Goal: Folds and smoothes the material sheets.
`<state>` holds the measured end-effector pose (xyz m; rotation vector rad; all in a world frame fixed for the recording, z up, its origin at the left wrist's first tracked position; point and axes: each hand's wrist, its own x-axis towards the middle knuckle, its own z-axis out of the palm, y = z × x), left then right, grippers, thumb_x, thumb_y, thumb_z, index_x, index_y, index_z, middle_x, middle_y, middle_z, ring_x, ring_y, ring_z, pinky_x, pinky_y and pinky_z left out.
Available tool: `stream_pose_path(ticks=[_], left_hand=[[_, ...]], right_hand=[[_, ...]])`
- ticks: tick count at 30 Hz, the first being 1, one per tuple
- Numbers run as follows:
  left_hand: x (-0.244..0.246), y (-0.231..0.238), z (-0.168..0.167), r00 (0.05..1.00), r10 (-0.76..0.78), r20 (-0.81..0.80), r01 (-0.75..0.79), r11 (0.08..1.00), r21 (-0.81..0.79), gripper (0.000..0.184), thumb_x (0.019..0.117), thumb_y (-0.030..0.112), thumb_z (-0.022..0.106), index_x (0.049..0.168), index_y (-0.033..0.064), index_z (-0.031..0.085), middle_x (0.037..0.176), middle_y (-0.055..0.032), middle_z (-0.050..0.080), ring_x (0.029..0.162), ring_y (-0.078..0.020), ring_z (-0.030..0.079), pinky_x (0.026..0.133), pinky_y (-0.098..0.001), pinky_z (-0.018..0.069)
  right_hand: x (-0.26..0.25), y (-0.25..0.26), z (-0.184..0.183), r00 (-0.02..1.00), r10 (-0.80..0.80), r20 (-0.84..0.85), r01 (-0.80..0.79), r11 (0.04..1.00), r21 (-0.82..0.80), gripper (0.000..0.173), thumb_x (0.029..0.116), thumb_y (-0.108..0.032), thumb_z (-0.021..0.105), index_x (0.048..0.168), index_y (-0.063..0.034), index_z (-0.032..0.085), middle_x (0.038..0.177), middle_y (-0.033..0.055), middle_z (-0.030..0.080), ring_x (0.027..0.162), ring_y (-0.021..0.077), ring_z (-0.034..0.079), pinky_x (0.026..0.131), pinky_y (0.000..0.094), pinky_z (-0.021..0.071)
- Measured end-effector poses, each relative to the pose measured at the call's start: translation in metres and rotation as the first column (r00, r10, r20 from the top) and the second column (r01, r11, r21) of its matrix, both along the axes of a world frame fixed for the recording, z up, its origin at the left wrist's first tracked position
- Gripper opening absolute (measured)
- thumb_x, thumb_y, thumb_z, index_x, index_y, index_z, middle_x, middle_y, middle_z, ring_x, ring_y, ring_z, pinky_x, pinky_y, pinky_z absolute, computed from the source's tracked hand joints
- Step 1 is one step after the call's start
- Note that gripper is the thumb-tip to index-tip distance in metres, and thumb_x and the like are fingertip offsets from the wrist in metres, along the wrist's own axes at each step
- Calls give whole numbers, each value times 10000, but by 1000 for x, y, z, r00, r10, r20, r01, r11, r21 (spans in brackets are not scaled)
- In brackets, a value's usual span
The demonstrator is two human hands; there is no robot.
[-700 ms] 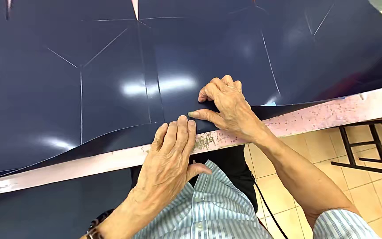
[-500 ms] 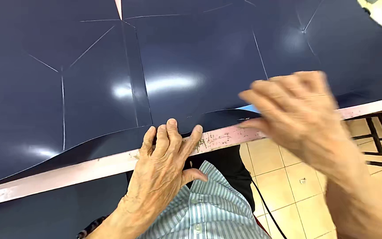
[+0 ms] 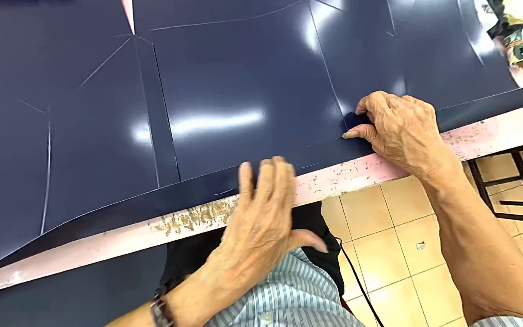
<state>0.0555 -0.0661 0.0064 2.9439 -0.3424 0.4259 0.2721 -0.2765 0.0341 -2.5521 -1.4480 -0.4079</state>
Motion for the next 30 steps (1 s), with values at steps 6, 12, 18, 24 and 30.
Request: stream_pose_path(ticks=[6,12,18,24,30], left_hand=[[45,-52,3,994,-60,94,38,975,221,1132,899,841,186,1405,-112,528,1374,-320,576,1229,-462,591,1011,-603,430],[50,-52,5,993,-54,104,32,978,207,1074,913,820,247,1404,-89,544,1253,-272,649,1090,-391,622,909,-527,423],[59,-54,7,997,-54,59,46,991,128,1051,891,831,326,1400,-62,547,1173,-200,654,1036,-358,602,894,-551,374],[57,-54,3,995,-37,95,22,988,154,1054,898,832,312,1407,-61,544,1135,-195,651,975,-347,592,898,-541,362],[57,-57,4,995,-21,93,6,988,152,1053,892,833,303,1416,-46,550,1212,-195,654,1031,-348,602,912,-546,369]], right_hand=[[-44,-9,17,963,-95,254,54,985,162,328,1023,-293,631,1160,1,682,1080,205,689,1039,390,620,929,554,406],[-97,-34,-11,823,-563,-73,554,768,320,348,1054,-271,565,950,30,703,911,223,637,949,398,562,911,543,378],[-90,-22,-9,785,-419,-455,600,698,392,334,975,-380,682,963,-48,718,914,59,652,902,128,584,873,340,425],[-83,-6,-16,797,-390,-462,579,710,401,336,925,-416,736,977,-84,719,967,75,695,1007,237,596,932,499,379],[-77,-6,-13,868,-252,-428,417,838,353,222,962,-288,695,988,-75,750,989,79,722,1081,287,572,924,501,372]])
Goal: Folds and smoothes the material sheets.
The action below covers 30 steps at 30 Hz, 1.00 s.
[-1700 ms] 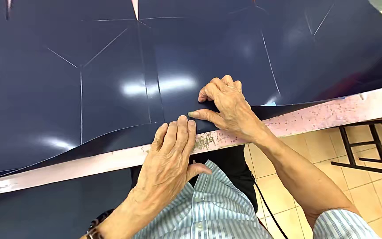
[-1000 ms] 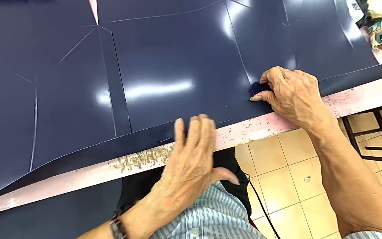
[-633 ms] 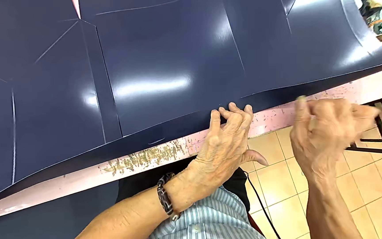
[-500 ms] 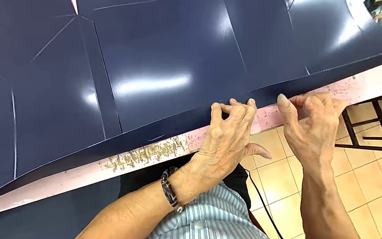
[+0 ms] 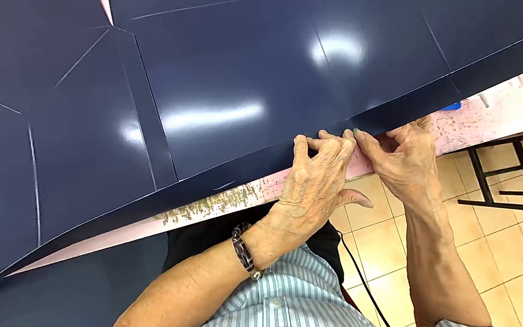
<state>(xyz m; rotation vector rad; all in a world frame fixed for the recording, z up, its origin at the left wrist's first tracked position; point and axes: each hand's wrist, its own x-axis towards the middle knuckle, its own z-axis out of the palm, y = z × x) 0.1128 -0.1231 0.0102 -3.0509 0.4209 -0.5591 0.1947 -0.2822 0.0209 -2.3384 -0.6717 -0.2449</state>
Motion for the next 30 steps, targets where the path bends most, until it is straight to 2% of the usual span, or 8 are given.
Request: stream_pose_path(ticks=[6,11,16,19,20,23,25,30], left_hand=[[0,-1,0,1000,-28,-6,28,999,-21,977,925,760,398,1430,-68,523,1232,-219,631,1040,-356,593,910,-534,367],[-59,44,-17,1000,5,12,-3,996,-91,782,1016,605,420,1501,-6,474,1587,-164,445,1482,-313,402,1208,-568,246],[-132,123,-16,973,231,-7,-231,971,-57,774,1014,675,326,1501,99,503,1525,-129,528,1454,-318,439,1186,-592,248],[-139,158,-10,979,199,-47,-204,949,-240,652,1057,562,347,1214,35,697,1229,-194,699,1249,-387,616,1116,-662,345],[-136,165,-5,977,206,-57,-213,906,-366,623,1058,525,379,1117,-7,698,1126,-176,718,1167,-320,659,1112,-591,393],[-125,180,12,960,252,-118,-248,583,-774,619,987,536,548,1312,33,389,1154,58,664,999,29,652,872,-201,553],[-117,183,15,980,194,-45,-124,420,-899,603,945,463,651,1301,157,273,1259,112,615,1057,9,664,879,-205,578],[-109,181,8,981,47,189,109,673,-731,937,841,328,845,1542,180,240,1555,-87,413,1364,-171,527,1097,-370,497]], right_hand=[[-7,11,-1,968,30,247,30,971,-237,275,993,-200,611,961,70,655,894,239,669,899,429,617,784,536,442],[-18,27,7,933,54,356,136,862,-488,204,996,-83,569,942,111,604,788,259,598,759,457,637,602,509,479],[-27,40,16,889,237,392,96,741,-665,34,885,135,584,893,127,552,747,241,529,727,433,588,566,471,405],[-41,49,13,827,375,419,97,638,-764,14,913,114,575,922,123,567,804,240,572,784,389,602,631,446,406],[-44,50,14,812,406,419,100,611,-785,10,922,112,562,923,118,570,805,230,572,789,373,601,638,434,403],[-50,49,20,839,432,331,14,590,-807,19,919,125,566,937,129,566,825,244,573,814,401,606,650,454,421],[-49,48,26,859,433,272,-32,577,-816,29,930,119,559,945,145,557,835,257,567,825,418,599,659,468,428],[-51,46,31,856,453,248,-31,524,-851,126,919,140,540,1025,200,575,927,305,592,892,446,598,715,497,445]])
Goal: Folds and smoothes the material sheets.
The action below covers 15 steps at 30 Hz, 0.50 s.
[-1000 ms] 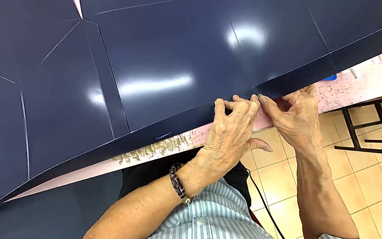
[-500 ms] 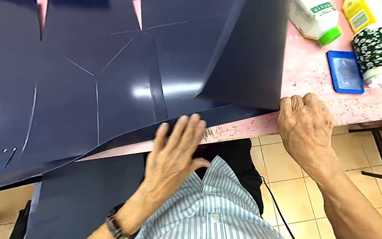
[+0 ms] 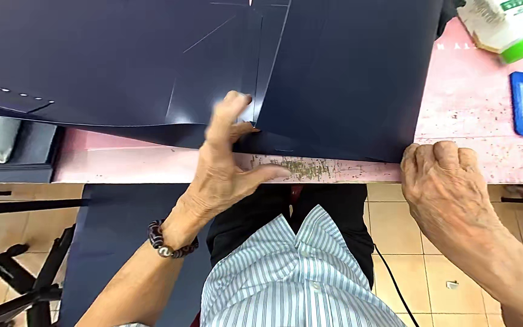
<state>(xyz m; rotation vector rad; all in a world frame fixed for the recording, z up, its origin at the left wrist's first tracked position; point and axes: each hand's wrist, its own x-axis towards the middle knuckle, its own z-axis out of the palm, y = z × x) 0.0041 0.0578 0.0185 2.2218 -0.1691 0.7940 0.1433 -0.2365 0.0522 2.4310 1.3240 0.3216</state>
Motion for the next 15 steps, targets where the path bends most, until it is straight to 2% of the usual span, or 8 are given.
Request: stream_pose_path(ticks=[2,4,6,7,9,10,12,15], left_hand=[[4,2,4,999,-28,25,25,992,125,820,901,312,791,1552,246,297,1630,-119,299,1456,-194,424,1152,-361,438],[9,7,8,998,-33,54,22,982,186,615,965,267,716,1480,206,386,1643,-157,233,1467,-209,398,1165,-350,407],[11,9,5,998,14,63,-30,965,259,387,998,219,667,1346,145,514,1600,-251,260,1413,-252,470,1125,-359,446],[12,8,4,997,41,59,-58,943,326,317,998,179,661,1300,130,580,1559,-304,316,1429,-320,450,1151,-412,429],[12,5,3,986,142,82,-164,836,524,341,975,167,683,1314,183,650,1463,-328,448,1406,-424,433,1163,-499,358],[12,3,4,973,203,114,-230,768,598,350,968,200,686,1316,224,656,1413,-297,490,1312,-428,460,1090,-522,334],[10,2,5,941,290,172,-327,658,678,370,971,267,681,1339,296,655,1372,-248,532,1105,-379,489,905,-510,297],[4,-5,6,929,358,95,-319,645,694,403,994,235,647,1391,302,636,1406,-252,513,998,-357,508,805,-470,328]], right_hand=[[2,-1,1,998,44,32,-44,999,3,160,911,166,528,1054,197,591,1124,335,590,1071,462,601,825,518,478],[7,-4,2,993,117,-10,-116,993,35,217,887,207,528,1088,196,609,1390,353,510,1277,455,544,970,513,464],[16,-10,7,967,212,-138,-198,975,103,208,897,180,493,1049,189,633,1439,371,474,1354,480,498,1057,499,471],[20,-13,10,943,260,-208,-229,960,161,208,944,100,472,1011,185,650,1445,382,477,1346,500,514,1032,504,507],[26,-12,11,915,300,-269,-221,932,288,458,1066,-222,431,917,135,677,1374,353,572,1211,487,635,862,501,583],[27,-8,11,916,289,-278,-187,921,342,565,1069,-345,442,829,107,679,1296,334,636,1127,469,686,804,506,597],[26,7,7,943,231,-238,-109,893,436,593,1063,-373,453,778,91,687,1022,297,718,913,436,731,658,502,570],[24,35,-7,995,56,-83,-6,862,507,639,1051,-450,502,686,70,574,709,224,574,619,385,626,473,456,428]])
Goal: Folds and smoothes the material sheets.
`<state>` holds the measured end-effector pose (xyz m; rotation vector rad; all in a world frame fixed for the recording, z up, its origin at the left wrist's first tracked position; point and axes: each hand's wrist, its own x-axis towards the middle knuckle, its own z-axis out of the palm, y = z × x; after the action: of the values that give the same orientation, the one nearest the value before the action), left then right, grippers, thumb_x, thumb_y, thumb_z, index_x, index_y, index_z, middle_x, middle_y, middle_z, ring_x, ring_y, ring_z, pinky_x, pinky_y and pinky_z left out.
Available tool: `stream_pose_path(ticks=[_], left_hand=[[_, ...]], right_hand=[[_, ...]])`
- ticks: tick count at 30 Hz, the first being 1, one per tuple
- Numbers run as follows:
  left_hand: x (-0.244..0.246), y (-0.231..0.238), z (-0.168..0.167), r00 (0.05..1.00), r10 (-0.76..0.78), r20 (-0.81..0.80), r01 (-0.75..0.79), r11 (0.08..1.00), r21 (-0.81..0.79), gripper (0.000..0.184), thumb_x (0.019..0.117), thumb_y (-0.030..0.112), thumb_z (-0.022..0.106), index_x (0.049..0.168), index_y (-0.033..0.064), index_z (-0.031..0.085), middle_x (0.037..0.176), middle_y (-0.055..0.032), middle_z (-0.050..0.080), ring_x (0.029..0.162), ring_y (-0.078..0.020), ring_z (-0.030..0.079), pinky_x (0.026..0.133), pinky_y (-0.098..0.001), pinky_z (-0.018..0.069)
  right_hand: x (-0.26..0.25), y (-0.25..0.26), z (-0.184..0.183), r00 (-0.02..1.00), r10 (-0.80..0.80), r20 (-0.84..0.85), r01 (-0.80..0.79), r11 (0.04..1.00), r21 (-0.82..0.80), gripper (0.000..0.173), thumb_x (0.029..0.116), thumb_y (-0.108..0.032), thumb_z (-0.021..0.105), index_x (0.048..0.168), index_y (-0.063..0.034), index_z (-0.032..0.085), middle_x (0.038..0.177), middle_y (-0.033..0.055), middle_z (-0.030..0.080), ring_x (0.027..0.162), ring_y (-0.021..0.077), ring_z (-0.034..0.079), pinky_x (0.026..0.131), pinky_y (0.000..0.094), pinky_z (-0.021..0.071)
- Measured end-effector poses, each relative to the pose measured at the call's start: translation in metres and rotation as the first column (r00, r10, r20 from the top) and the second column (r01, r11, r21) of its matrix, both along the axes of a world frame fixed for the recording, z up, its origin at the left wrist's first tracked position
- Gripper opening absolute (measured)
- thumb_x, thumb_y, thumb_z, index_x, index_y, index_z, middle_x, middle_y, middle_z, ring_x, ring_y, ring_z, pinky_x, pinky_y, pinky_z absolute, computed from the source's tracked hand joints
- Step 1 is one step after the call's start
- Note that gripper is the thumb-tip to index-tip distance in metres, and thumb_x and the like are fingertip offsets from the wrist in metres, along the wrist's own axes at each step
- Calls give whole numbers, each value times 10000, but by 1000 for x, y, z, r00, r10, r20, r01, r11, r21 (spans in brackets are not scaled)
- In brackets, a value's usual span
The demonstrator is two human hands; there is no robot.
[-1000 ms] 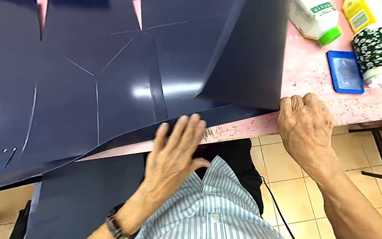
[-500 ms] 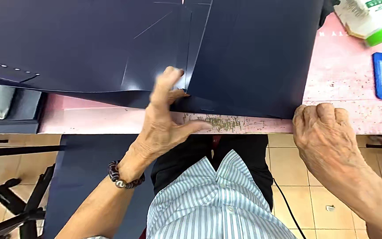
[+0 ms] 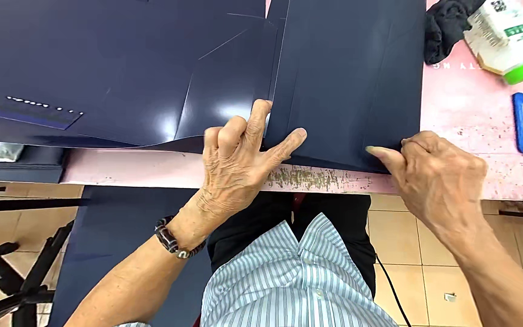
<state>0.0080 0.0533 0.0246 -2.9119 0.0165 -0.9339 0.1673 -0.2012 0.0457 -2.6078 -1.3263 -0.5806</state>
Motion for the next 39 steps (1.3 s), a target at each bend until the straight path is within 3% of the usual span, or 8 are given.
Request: stream_pose_path(ticks=[3,5,7,9,15,27,35,39], left_hand=[[-5,0,2,994,-26,-106,5,981,-194,447,978,184,639,1425,187,618,1394,-318,473,781,-313,585,564,-397,438],[-7,5,0,994,-68,-91,38,953,-300,456,988,228,647,1430,121,600,1418,-324,443,743,-268,601,543,-345,459],[-10,11,-2,985,-165,-49,142,940,-309,381,985,196,664,1357,112,652,1423,-300,472,722,-222,599,568,-306,470],[-11,19,-4,965,-261,-36,241,929,-281,329,981,139,657,1307,132,696,1434,-272,519,710,-199,581,569,-301,442],[-9,30,-8,937,-343,-69,324,925,-196,285,956,50,607,1195,93,756,1262,-168,704,809,-271,653,605,-354,471],[-5,36,-8,856,-513,-58,486,839,-243,260,919,-12,567,1084,-6,769,1095,-161,753,801,-229,654,629,-312,479],[-7,36,14,822,-494,-284,481,869,-120,282,979,60,518,1096,72,773,1170,-113,733,831,-247,627,619,-373,415],[-14,20,17,838,-400,-372,409,911,-58,262,1003,55,490,1110,37,728,1206,-153,700,1062,-319,632,786,-421,472]], right_hand=[[7,11,-19,1000,-7,6,6,998,64,620,1004,-530,562,788,51,541,818,236,544,746,423,578,600,500,405],[11,13,-26,991,92,-93,-80,988,131,546,1000,-474,595,1100,63,618,1204,317,594,1115,502,573,885,602,423],[14,14,-28,970,163,-178,-146,984,104,631,1045,-460,507,1493,-18,484,1590,282,373,1479,500,325,1170,687,217],[18,14,-29,955,193,-226,-186,981,51,656,1071,-504,396,1606,-125,362,1676,216,251,1554,449,190,1204,700,99],[21,14,-29,940,178,-291,-214,972,-95,560,1074,-563,241,1588,-391,384,1667,216,278,1543,476,200,1145,773,101],[23,11,-29,932,223,-286,-257,963,-87,569,1031,-651,300,1540,-445,448,1674,189,279,1543,493,179,1135,788,88],[24,12,-19,916,247,-317,-298,947,-124,557,1033,-641,320,1527,-436,476,1649,256,291,1498,574,219,1077,854,126],[15,28,-17,886,312,-344,-343,939,-32,559,1056,-503,377,1448,-170,597,1605,179,417,1510,451,313,1120,816,115]])
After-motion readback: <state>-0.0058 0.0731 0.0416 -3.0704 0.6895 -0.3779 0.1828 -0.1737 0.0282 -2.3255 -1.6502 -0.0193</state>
